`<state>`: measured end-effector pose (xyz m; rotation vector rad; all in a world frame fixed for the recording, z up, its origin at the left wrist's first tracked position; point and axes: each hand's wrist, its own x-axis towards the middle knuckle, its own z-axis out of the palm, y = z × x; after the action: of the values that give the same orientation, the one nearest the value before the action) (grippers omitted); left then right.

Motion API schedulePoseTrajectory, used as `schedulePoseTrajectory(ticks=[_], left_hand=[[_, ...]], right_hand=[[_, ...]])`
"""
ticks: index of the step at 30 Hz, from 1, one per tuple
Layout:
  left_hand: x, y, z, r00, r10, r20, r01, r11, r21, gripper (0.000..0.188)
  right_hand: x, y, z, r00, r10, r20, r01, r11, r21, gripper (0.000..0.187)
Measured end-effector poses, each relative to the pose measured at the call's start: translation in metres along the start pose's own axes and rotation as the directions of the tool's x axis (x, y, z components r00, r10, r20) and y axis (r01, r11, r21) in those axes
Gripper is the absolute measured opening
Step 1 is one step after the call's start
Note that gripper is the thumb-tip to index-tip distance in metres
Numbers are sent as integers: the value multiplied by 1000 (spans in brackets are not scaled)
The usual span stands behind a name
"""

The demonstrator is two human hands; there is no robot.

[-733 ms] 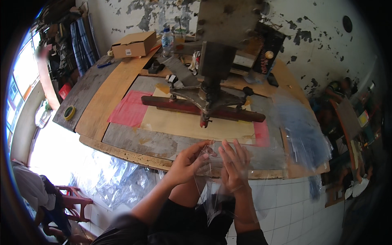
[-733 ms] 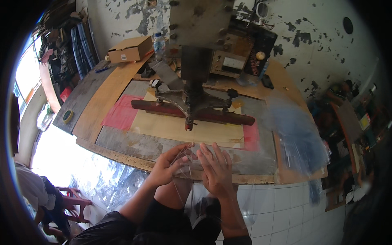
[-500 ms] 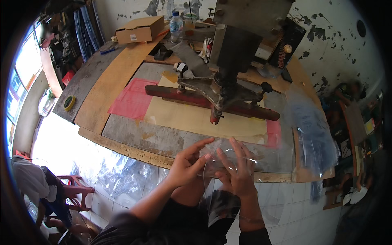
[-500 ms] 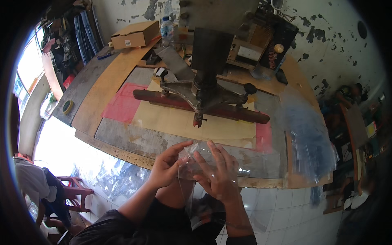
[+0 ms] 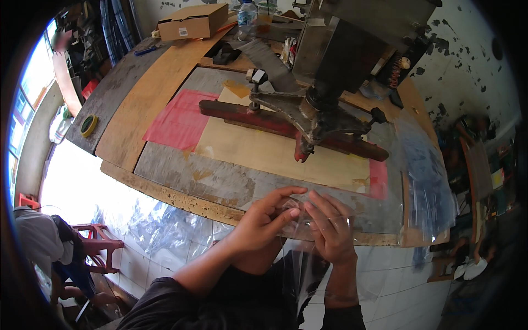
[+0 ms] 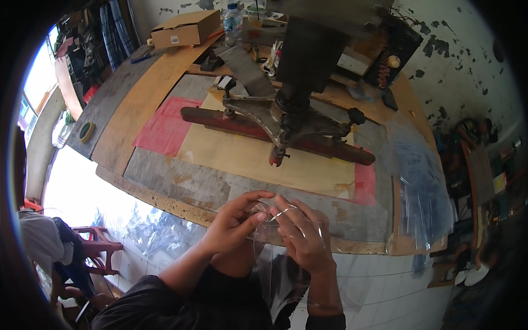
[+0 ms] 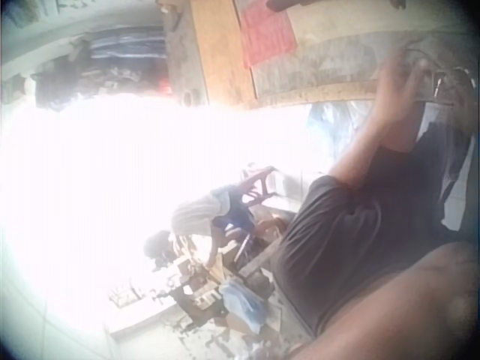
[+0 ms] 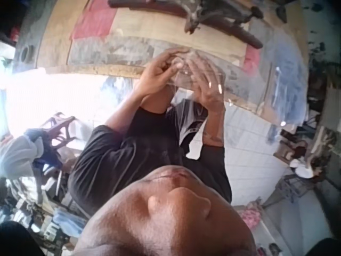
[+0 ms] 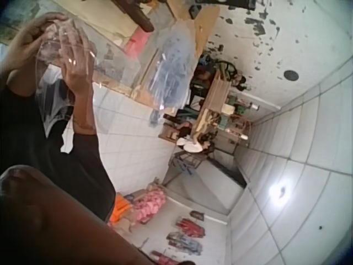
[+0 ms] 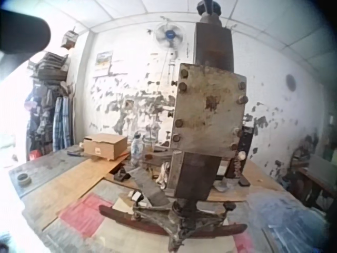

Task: The person positions transparent plastic sheets on the worktable and smooths, folds, and aligns them under the press by hand.

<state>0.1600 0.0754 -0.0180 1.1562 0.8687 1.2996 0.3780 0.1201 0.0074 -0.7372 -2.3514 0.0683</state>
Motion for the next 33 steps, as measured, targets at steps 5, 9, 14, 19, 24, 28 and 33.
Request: schedulePoseTrajectory(ticks=[5, 9, 14, 19, 24, 28, 33], left_hand=[[-1, 5, 1, 995, -39, 87, 44, 998, -53, 50], [0, 8, 2, 997, 18, 72, -21, 999, 41, 54], [-1, 6, 1, 997, -4, 82, -3, 997, 77, 60], [-1, 12, 1, 997, -34, 69, 14, 960, 278, 66], [-2, 13, 0, 992, -80, 99, 64, 985, 163, 60], [-2, 1, 5, 998, 53, 30, -48, 989, -142, 53], [0, 3, -4, 991, -45, 127, 64, 986, -153, 41]], right_hand=[[-8, 5, 5, 999, -50, 5, 51, 997, -65, 46], [-8, -2, 13, 999, 35, -35, -38, 996, -77, 46], [-11, -1, 17, 996, 68, -54, -73, 993, -89, 48], [-10, -3, 18, 989, 140, -38, -143, 985, -100, 54], [-12, -2, 22, 980, 172, -105, -175, 984, -20, 57], [-20, -6, 14, 988, 136, -78, -137, 991, -5, 53], [-39, -16, 18, 1000, 30, 3, -27, 950, -311, 47]])
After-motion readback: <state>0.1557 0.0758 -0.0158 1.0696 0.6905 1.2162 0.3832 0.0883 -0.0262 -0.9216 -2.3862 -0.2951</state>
